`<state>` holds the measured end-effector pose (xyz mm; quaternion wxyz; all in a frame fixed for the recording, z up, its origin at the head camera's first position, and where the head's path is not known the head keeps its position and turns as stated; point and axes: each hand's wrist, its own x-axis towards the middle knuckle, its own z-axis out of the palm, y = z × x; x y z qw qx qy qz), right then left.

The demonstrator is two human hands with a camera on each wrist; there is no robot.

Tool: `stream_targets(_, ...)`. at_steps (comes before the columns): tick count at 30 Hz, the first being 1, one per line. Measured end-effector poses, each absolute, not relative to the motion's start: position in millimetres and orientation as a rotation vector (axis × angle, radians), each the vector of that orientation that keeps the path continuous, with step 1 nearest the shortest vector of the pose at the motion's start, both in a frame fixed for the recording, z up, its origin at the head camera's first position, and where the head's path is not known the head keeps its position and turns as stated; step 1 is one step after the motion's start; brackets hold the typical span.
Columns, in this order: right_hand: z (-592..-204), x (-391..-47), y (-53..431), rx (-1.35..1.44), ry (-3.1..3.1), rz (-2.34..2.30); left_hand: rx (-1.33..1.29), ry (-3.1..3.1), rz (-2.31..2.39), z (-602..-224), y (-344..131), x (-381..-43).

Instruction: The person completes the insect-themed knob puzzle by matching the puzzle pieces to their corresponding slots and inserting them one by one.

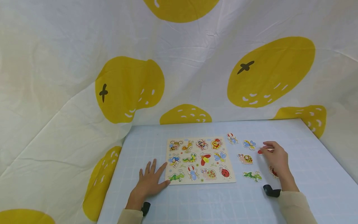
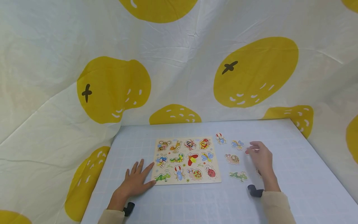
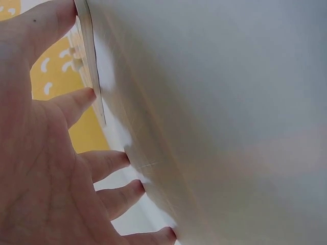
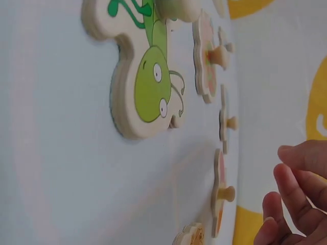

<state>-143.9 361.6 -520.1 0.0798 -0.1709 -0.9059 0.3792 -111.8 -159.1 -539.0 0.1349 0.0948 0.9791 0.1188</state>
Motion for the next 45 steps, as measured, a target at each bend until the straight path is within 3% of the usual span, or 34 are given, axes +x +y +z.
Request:
stream_targets(15,-523.9,-156.2,375.5,-0.781,-2.775,1.159,0.27,2.824,0.374,-534.4,-158.1,-111.2)
stream_targets(45,-534.5,-162.6,380.3,-0.815,-2.828,1.074,0.258,2.813,0.383,-534.0,-158.0,-110.4)
